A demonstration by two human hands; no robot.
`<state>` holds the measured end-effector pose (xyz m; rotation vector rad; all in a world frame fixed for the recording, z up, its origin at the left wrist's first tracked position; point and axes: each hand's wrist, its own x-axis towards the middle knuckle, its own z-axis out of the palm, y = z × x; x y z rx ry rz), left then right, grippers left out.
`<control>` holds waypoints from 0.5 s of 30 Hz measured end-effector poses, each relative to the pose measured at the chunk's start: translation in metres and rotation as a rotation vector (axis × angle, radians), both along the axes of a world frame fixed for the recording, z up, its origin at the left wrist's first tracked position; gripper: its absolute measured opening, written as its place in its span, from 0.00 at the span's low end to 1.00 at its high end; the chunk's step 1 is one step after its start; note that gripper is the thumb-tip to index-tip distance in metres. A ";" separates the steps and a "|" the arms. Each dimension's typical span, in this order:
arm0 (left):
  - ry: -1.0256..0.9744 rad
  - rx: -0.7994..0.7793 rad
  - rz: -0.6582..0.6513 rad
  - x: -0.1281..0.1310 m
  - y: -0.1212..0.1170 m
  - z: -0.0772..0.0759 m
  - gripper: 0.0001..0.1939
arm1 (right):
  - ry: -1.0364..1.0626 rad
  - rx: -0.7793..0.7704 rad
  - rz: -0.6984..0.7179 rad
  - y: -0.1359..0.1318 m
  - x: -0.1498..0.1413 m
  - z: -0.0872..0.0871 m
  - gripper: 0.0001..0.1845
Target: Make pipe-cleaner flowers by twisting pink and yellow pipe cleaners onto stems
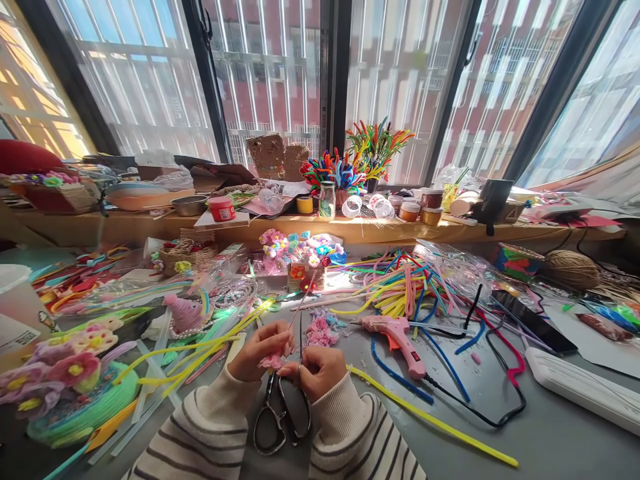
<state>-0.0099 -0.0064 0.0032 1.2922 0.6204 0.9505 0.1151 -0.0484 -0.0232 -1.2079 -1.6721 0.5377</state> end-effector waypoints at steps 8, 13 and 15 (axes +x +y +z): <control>0.023 -0.016 -0.098 0.000 0.000 -0.003 0.16 | -0.063 -0.011 0.056 0.000 0.001 0.000 0.26; 0.018 -0.006 -0.036 0.001 0.001 -0.002 0.16 | -0.021 0.042 -0.032 0.003 0.002 -0.005 0.26; 0.009 -0.004 -0.030 0.001 0.000 -0.001 0.17 | -0.010 0.048 -0.043 0.003 0.001 -0.005 0.26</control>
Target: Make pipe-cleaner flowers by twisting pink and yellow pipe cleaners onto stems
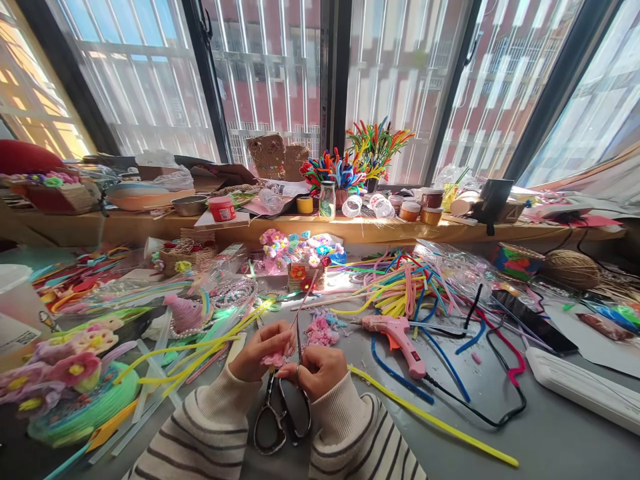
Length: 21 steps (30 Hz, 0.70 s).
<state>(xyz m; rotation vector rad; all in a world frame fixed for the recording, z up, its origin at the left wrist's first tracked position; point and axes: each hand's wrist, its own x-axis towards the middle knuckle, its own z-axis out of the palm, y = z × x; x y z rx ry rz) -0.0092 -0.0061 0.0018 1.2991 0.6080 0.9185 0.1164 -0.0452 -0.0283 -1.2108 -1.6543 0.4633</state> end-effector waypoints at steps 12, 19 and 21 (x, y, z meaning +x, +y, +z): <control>-0.011 0.005 -0.053 -0.001 0.000 -0.002 0.15 | 0.010 -0.125 0.181 -0.005 0.000 0.009 0.34; 0.018 -0.004 -0.085 -0.001 0.000 -0.003 0.16 | -0.040 -0.084 0.113 -0.002 0.002 0.006 0.28; 0.023 0.003 -0.062 -0.002 0.001 -0.004 0.16 | -0.032 -0.063 0.070 0.000 0.004 0.003 0.27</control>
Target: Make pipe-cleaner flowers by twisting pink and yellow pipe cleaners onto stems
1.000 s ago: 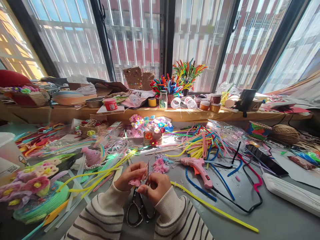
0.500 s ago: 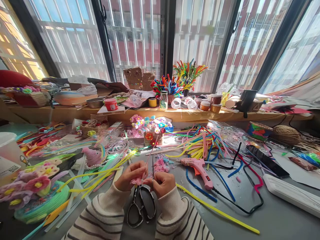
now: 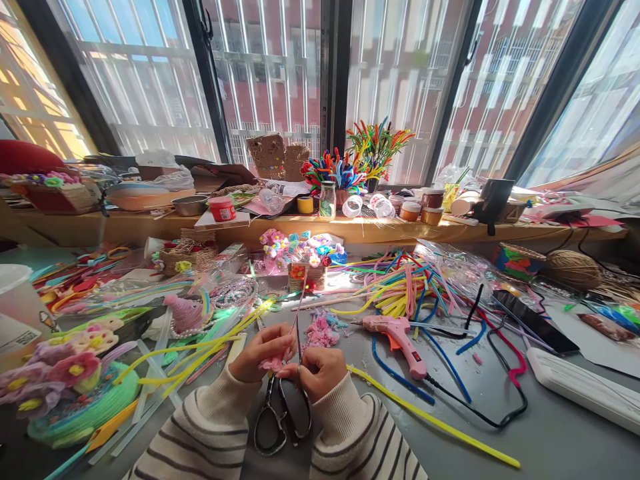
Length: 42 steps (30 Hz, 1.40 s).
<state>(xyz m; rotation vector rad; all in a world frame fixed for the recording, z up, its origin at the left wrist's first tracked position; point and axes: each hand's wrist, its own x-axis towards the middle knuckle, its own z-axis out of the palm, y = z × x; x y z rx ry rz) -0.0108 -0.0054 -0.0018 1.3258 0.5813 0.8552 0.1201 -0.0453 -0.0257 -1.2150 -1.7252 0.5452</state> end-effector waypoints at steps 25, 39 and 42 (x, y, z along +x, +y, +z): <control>0.197 0.361 0.574 0.000 -0.001 0.006 0.12 | 0.122 -0.078 -0.360 0.007 0.005 -0.006 0.24; 0.117 0.279 0.422 0.002 -0.008 0.015 0.16 | 0.192 -0.130 -0.140 0.005 -0.007 -0.009 0.18; -0.019 0.168 0.386 0.004 -0.009 0.014 0.12 | 0.229 -0.108 -0.140 0.005 -0.005 -0.008 0.19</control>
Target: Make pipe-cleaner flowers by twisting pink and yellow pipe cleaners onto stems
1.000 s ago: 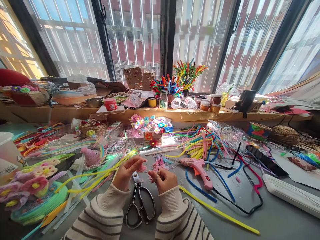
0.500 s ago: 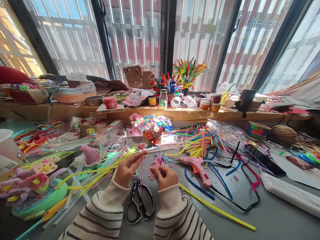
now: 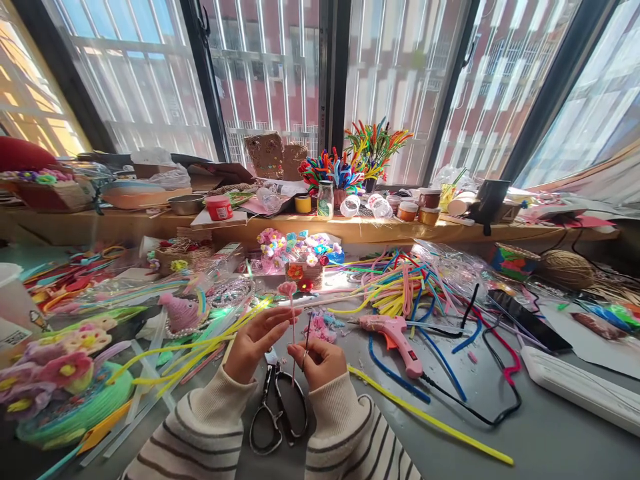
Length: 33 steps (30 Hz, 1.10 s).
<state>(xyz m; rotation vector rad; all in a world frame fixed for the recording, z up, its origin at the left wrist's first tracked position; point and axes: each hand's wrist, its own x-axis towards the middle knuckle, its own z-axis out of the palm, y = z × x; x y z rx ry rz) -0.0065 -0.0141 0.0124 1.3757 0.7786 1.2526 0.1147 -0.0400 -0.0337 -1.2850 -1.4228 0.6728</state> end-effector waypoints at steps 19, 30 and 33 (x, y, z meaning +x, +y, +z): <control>0.065 -0.205 -0.012 -0.002 0.010 -0.006 0.08 | 0.019 -0.088 0.252 0.001 -0.004 -0.006 0.31; 0.121 -0.121 -0.123 -0.004 0.007 -0.005 0.11 | -0.190 -0.097 0.354 -0.008 -0.004 0.009 0.39; 0.125 -0.096 -0.173 -0.005 0.009 -0.008 0.11 | -0.219 -0.094 0.348 -0.009 -0.002 0.010 0.38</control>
